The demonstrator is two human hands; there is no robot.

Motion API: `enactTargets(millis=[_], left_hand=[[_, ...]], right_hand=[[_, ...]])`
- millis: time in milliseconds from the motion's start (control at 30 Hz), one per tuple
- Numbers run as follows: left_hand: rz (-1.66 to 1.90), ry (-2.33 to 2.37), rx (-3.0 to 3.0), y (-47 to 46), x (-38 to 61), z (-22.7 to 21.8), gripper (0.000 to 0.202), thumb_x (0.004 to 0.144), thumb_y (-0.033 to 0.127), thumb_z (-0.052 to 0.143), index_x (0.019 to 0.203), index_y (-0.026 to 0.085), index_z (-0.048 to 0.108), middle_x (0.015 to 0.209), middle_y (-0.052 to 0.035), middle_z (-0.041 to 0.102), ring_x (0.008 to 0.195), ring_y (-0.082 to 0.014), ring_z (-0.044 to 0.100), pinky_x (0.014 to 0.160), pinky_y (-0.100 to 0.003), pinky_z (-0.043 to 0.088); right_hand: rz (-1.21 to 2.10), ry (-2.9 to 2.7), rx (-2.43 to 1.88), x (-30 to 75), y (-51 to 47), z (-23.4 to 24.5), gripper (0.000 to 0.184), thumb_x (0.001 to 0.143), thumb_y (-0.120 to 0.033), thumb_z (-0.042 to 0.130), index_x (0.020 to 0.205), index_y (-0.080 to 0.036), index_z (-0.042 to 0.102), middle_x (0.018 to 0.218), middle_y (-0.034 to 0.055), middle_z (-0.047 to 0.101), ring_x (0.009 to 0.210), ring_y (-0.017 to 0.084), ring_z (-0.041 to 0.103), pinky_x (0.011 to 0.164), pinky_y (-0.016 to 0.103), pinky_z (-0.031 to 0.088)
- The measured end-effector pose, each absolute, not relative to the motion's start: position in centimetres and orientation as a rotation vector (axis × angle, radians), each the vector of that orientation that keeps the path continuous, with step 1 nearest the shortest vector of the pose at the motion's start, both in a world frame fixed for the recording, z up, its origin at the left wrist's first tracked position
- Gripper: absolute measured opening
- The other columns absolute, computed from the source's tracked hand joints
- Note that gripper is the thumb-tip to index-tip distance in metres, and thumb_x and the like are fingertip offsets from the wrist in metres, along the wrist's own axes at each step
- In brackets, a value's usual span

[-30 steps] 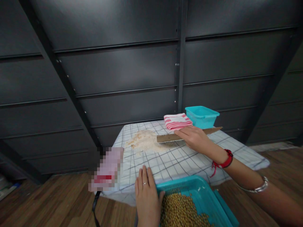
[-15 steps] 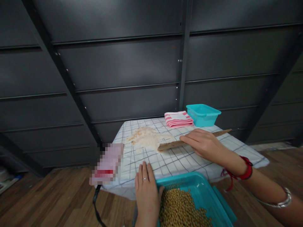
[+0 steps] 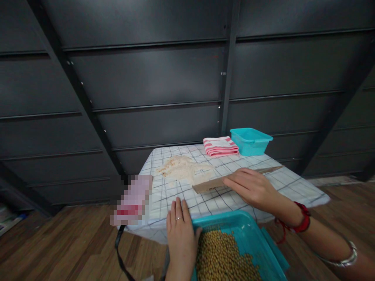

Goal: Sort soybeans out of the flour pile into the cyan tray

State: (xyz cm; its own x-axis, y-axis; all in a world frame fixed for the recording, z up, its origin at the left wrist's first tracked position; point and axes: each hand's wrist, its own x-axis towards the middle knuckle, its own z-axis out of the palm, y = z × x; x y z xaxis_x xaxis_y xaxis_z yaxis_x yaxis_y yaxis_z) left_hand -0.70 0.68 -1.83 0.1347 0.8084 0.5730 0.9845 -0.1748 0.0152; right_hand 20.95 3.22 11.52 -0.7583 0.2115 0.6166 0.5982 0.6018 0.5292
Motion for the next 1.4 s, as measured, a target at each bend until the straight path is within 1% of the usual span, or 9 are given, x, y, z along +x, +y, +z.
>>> enactTargets(millis=[167, 267, 467, 567, 700, 900, 1133, 1233, 1400], left_hand=[[-0.674, -1.716, -2.054, 0.6, -0.8, -1.9, 0.062, 0.069, 0.025, 0.055, 0.125, 0.007, 0.037, 0.13, -0.0196, 0.045, 0.121, -0.0299, 0.038, 0.096, -0.045, 0.037], [-0.679, -1.714, -2.061, 0.6, -0.8, -2.0, 0.063, 0.069, 0.025, 0.056, 0.126, 0.006, 0.036, 0.13, -0.0199, 0.044, 0.122, -0.0302, 0.037, 0.096, -0.045, 0.037], [-0.681, -1.725, -2.054, 0.5, -0.7, -1.8, 0.064, 0.067, 0.022, 0.057, 0.126, 0.007, 0.036, 0.131, -0.0204, 0.044, 0.121, -0.0303, 0.038, 0.096, -0.046, 0.037], [-0.676, -1.776, -2.046, 0.5, -0.4, -1.5, 0.063, 0.065, 0.02, 0.058, 0.124, 0.007, 0.04, 0.13, -0.0197, 0.045, 0.12, -0.0305, 0.039, 0.095, -0.047, 0.038], [-0.677, -1.825, -2.032, 0.3, -0.1, -0.9, 0.062, 0.062, 0.018, 0.06, 0.121, 0.005, 0.044, 0.128, -0.019, 0.047, 0.119, -0.0313, 0.04, 0.095, -0.046, 0.039], [-0.673, -1.794, -2.035, 0.3, -0.1, -0.7, 0.062, 0.061, 0.02, 0.061, 0.119, 0.004, 0.045, 0.127, -0.0192, 0.049, 0.117, -0.0316, 0.043, 0.093, -0.045, 0.041], [-0.722, -1.792, -2.015, 0.4, 0.0, -1.1, 0.064, 0.06, 0.017, 0.061, 0.119, 0.003, 0.044, 0.126, -0.0209, 0.048, 0.117, -0.0323, 0.042, 0.093, -0.047, 0.04], [-0.708, -1.783, -2.01, 0.4, 0.0, -1.0, 0.064, 0.059, 0.017, 0.062, 0.119, 0.003, 0.044, 0.126, -0.0213, 0.048, 0.117, -0.0325, 0.043, 0.093, -0.047, 0.041], [-0.687, -1.782, -2.011, 0.3, 0.0, -0.7, 0.063, 0.059, 0.018, 0.063, 0.118, 0.003, 0.045, 0.125, -0.0209, 0.049, 0.115, -0.0326, 0.044, 0.092, -0.046, 0.042]], right_hand=[[-1.03, -2.28, -0.581, 21.0, 2.8, 11.3, 0.02, 0.082, -0.004, 0.041, 0.087, -0.013, 0.058, 0.075, 0.0048, 0.064, 0.071, 0.014, 0.055, 0.067, 0.029, 0.045], [-1.005, -2.267, -0.59, 21.2, 2.6, 11.0, 0.02, 0.082, -0.003, 0.041, 0.087, -0.013, 0.057, 0.074, 0.0048, 0.064, 0.071, 0.014, 0.056, 0.068, 0.029, 0.047], [-0.936, -2.261, -0.648, 23.2, 1.8, 10.2, 0.028, 0.078, 0.002, 0.038, 0.091, -0.016, 0.054, 0.078, 0.0049, 0.065, 0.074, 0.014, 0.057, 0.07, 0.031, 0.047], [-0.929, -2.232, -0.652, 24.1, 1.5, 10.2, 0.032, 0.075, 0.004, 0.038, 0.092, -0.018, 0.054, 0.077, 0.0034, 0.065, 0.073, 0.013, 0.058, 0.071, 0.03, 0.048], [-0.956, -2.172, -0.629, 24.3, 1.8, 10.2, 0.035, 0.073, 0.006, 0.037, 0.093, -0.017, 0.054, 0.076, 0.0034, 0.065, 0.071, 0.013, 0.058, 0.069, 0.03, 0.048], [-0.874, -2.231, -0.627, 23.7, 2.2, 9.8, 0.03, 0.076, 0.004, 0.039, 0.093, -0.016, 0.053, 0.076, 0.0035, 0.065, 0.072, 0.014, 0.058, 0.069, 0.031, 0.048], [-0.884, -2.28, -0.652, 24.9, 0.8, 10.0, 0.031, 0.077, 0.004, 0.037, 0.092, -0.017, 0.053, 0.076, 0.0031, 0.065, 0.07, 0.013, 0.059, 0.07, 0.029, 0.047], [-0.869, -2.302, -0.637, 25.6, 0.5, 10.1, 0.029, 0.078, 0.002, 0.036, 0.094, -0.016, 0.052, 0.076, 0.0042, 0.065, 0.069, 0.013, 0.059, 0.07, 0.03, 0.047], [-0.893, -2.259, -0.654, 26.1, 0.3, 10.2, 0.031, 0.077, 0.002, 0.036, 0.096, -0.018, 0.052, 0.076, 0.004, 0.065, 0.07, 0.014, 0.06, 0.07, 0.03, 0.048]])
